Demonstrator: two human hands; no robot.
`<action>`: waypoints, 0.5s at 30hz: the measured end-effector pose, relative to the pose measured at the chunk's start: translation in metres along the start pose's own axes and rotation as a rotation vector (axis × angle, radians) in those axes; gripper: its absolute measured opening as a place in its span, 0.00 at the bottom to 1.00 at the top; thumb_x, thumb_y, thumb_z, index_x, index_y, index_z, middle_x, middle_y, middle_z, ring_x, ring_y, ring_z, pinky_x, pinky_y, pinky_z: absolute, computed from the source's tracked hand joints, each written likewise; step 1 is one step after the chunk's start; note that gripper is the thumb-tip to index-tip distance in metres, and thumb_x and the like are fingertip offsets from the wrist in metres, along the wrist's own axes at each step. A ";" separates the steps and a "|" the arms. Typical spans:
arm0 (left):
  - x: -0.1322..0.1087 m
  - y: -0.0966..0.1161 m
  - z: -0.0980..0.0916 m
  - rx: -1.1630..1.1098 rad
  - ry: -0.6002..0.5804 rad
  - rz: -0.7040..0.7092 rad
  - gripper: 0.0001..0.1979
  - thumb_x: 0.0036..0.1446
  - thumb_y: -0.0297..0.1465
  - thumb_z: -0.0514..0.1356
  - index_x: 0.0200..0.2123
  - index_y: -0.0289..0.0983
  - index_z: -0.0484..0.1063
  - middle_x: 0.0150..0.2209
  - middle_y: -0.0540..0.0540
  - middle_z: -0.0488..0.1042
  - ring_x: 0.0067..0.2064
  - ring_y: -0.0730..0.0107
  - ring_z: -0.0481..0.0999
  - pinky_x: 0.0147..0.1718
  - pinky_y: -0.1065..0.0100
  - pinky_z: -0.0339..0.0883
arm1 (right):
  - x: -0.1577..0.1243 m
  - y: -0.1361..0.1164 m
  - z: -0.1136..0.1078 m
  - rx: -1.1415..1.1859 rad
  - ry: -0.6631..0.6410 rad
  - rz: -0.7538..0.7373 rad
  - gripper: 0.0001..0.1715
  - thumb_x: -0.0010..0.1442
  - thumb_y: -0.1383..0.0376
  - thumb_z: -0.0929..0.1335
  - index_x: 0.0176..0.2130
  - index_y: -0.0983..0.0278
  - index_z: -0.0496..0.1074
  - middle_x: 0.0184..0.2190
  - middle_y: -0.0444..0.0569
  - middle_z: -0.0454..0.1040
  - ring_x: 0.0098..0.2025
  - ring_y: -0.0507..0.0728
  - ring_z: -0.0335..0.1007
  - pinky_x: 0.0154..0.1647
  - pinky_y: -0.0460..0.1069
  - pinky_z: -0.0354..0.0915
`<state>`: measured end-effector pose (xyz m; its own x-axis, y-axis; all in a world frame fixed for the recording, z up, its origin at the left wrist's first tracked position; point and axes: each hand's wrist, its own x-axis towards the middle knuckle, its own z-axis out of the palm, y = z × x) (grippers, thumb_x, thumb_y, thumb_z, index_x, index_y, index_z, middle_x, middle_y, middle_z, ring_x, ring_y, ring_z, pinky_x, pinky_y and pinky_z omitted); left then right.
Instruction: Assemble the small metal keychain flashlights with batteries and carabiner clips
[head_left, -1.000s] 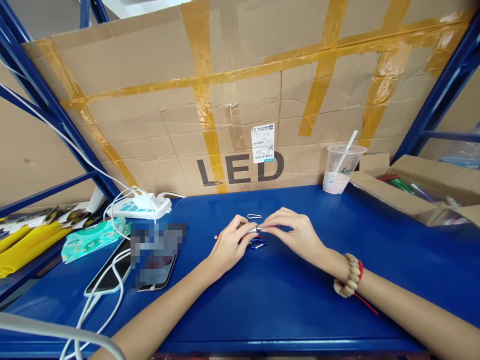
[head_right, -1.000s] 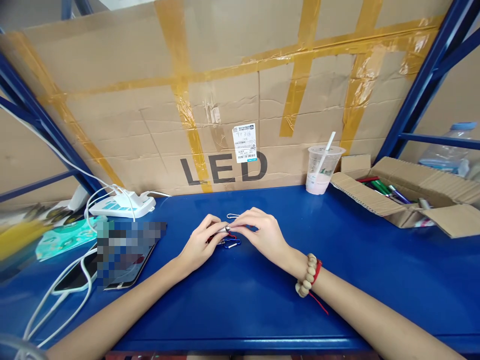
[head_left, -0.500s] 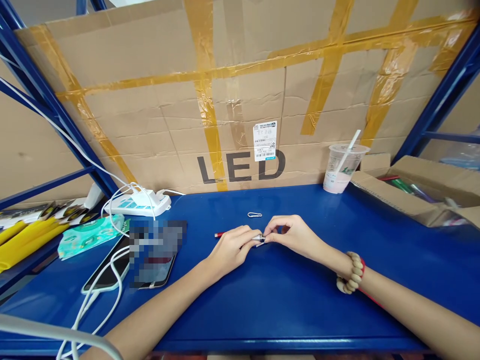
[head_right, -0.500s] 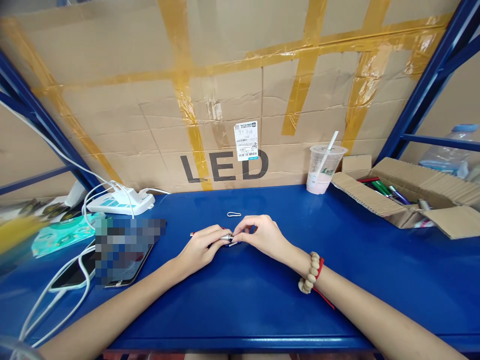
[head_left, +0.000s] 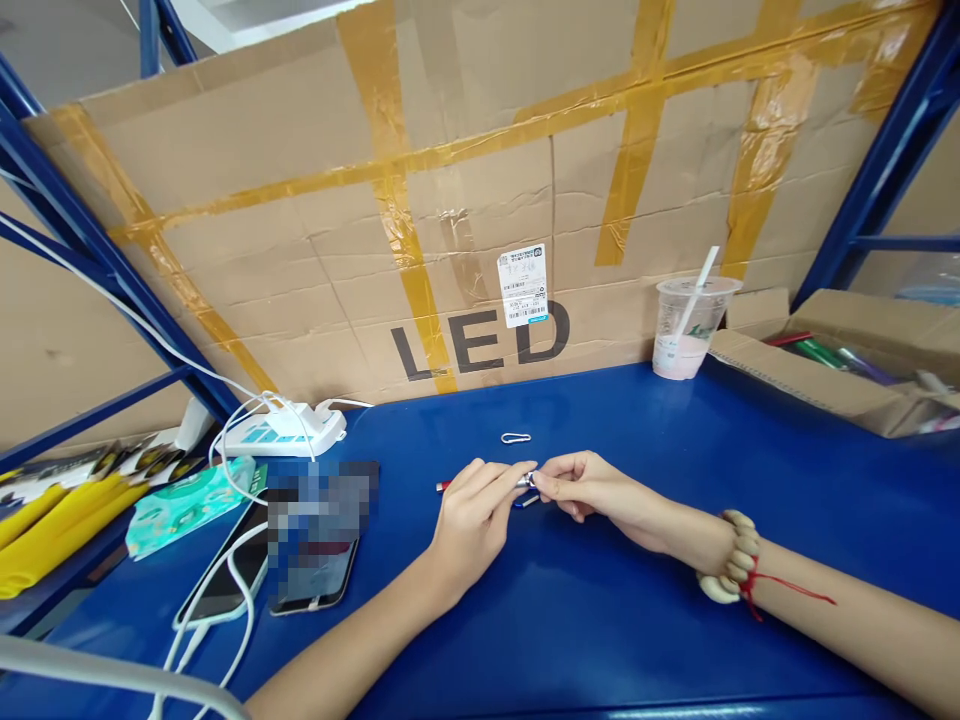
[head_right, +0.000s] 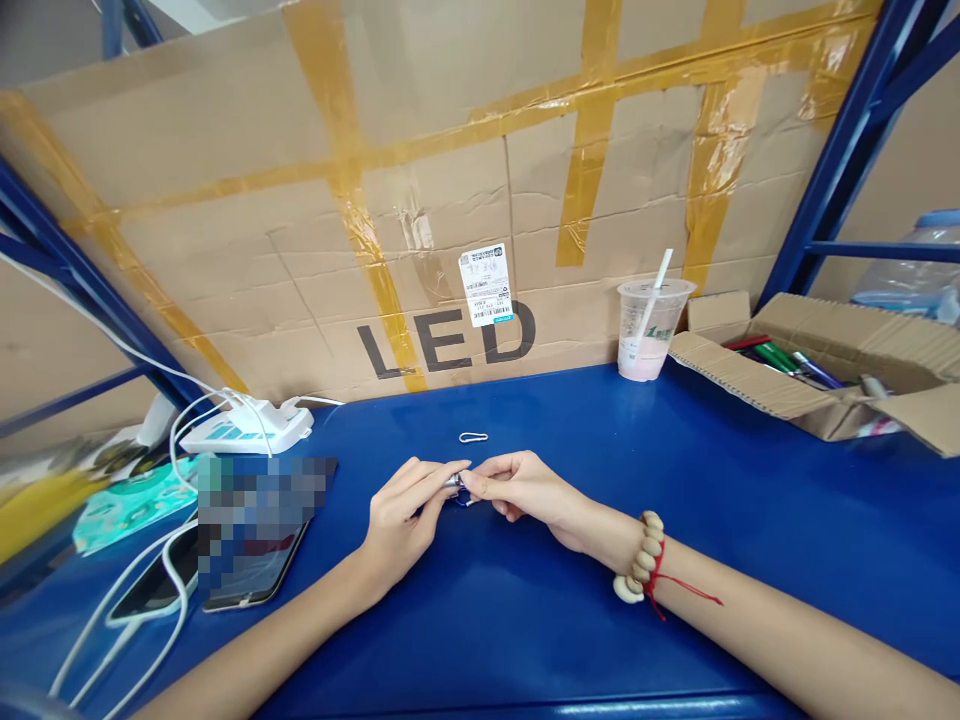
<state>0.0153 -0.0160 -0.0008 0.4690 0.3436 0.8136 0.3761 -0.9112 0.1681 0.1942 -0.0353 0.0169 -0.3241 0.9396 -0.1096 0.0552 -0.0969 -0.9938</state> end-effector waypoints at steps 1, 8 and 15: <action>0.001 0.001 0.001 -0.032 0.000 -0.035 0.14 0.59 0.22 0.53 0.46 0.39 0.70 0.34 0.48 0.76 0.31 0.72 0.69 0.32 0.70 0.63 | 0.001 0.000 0.000 -0.001 0.011 -0.016 0.22 0.43 0.50 0.73 0.25 0.67 0.72 0.16 0.39 0.61 0.18 0.45 0.51 0.18 0.42 0.50; 0.007 0.006 0.002 -0.143 -0.053 -0.258 0.09 0.59 0.23 0.53 0.37 0.37 0.72 0.30 0.48 0.73 0.31 0.73 0.67 0.31 0.72 0.62 | 0.007 0.002 -0.006 -0.364 0.307 -0.494 0.17 0.45 0.55 0.73 0.32 0.65 0.75 0.26 0.44 0.70 0.20 0.46 0.57 0.20 0.44 0.56; 0.003 0.004 0.003 -0.160 -0.149 -0.290 0.07 0.59 0.24 0.53 0.36 0.36 0.71 0.28 0.49 0.72 0.30 0.73 0.67 0.31 0.73 0.62 | 0.003 0.002 -0.018 -0.738 0.290 -0.870 0.07 0.55 0.61 0.69 0.30 0.60 0.78 0.30 0.45 0.73 0.29 0.49 0.68 0.29 0.44 0.62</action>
<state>0.0210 -0.0175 0.0006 0.4770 0.6115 0.6313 0.3863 -0.7910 0.4743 0.2098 -0.0268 0.0153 -0.3008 0.6446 0.7028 0.4858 0.7378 -0.4687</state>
